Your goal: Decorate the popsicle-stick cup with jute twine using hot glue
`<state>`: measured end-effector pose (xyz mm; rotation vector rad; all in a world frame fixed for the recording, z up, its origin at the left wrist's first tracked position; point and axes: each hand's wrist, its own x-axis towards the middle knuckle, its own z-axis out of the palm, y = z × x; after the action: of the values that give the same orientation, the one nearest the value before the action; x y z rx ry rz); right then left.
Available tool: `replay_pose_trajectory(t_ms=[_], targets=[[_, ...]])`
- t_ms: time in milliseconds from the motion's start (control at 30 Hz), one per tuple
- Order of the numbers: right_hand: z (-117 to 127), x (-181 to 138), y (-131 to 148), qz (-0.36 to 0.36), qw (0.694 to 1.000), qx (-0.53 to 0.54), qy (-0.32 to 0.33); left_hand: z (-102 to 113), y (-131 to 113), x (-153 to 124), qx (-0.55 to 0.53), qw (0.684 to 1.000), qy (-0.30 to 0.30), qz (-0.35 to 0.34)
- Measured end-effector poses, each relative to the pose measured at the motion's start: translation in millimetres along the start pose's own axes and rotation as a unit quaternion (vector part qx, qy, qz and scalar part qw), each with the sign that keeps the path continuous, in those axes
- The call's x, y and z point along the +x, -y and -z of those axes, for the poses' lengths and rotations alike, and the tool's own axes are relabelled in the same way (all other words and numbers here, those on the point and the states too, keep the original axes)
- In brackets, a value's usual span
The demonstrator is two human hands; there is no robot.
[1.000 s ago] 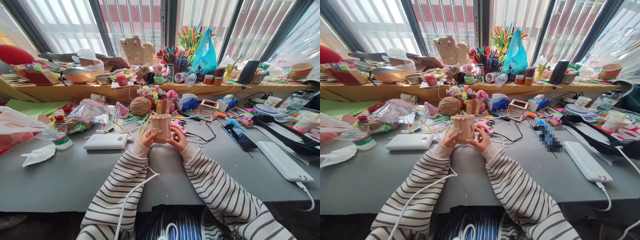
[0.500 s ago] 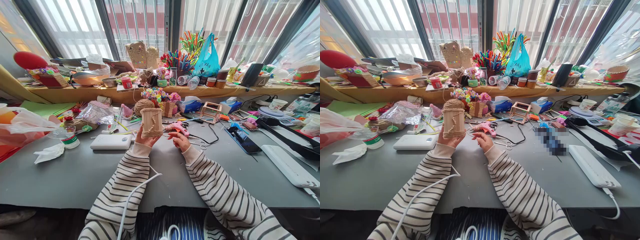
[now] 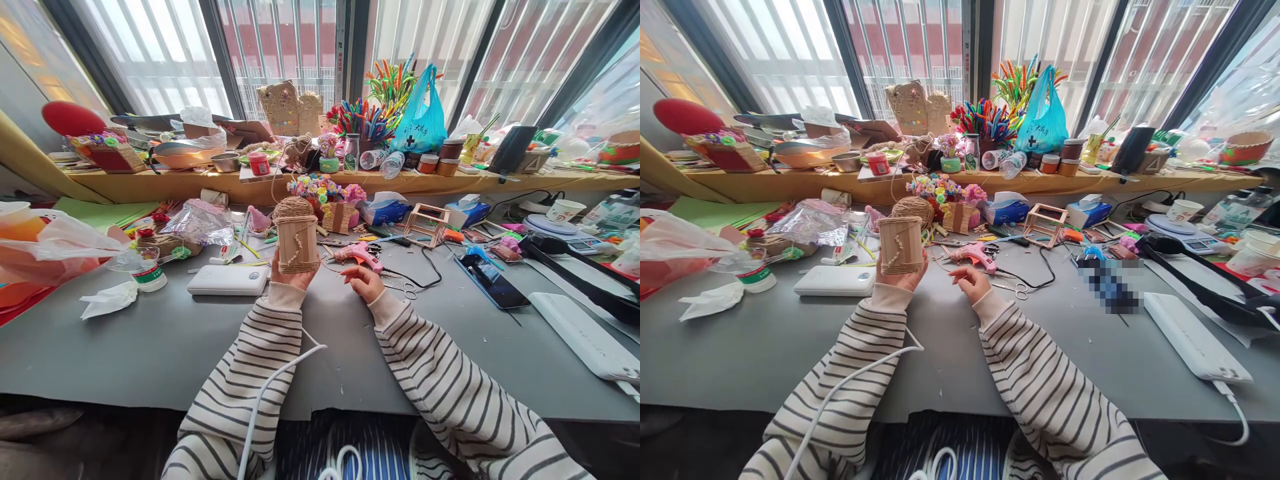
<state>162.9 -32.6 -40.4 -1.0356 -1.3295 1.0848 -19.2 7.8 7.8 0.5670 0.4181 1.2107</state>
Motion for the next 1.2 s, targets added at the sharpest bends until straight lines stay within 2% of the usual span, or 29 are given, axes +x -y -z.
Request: replay_pose_trajectory(t_ms=[267,433,567,767,900,1100,1200], targets=[[0.6,2.5,7.0,0.005,1.000,0.005,-0.006,7.2,23.7,8.4,0.065,0.997,0.028,0.030],[-3.8,3.7,9.5,0.018,1.000,0.011,-0.015,-1.2,27.7,5.8,0.084,0.994,0.051,0.047],[-5.0,4.6,8.0,0.025,0.999,0.007,-0.028,-3.6,32.3,4.1,0.102,0.988,0.068,0.099],[-4.9,4.0,8.7,0.032,0.998,-0.006,-0.049,4.0,33.4,2.6,0.132,0.970,0.088,0.186],[-7.1,0.7,10.1,0.046,0.996,-0.031,-0.071,6.3,34.4,6.2,0.136,0.970,0.090,0.181],[-9.5,-3.1,13.9,0.055,0.991,-0.068,-0.099,13.3,37.9,12.3,0.150,0.977,0.053,0.146],[-9.9,-3.5,14.6,0.057,0.990,-0.081,-0.102,12.7,35.9,10.7,0.146,0.976,0.064,0.146]])
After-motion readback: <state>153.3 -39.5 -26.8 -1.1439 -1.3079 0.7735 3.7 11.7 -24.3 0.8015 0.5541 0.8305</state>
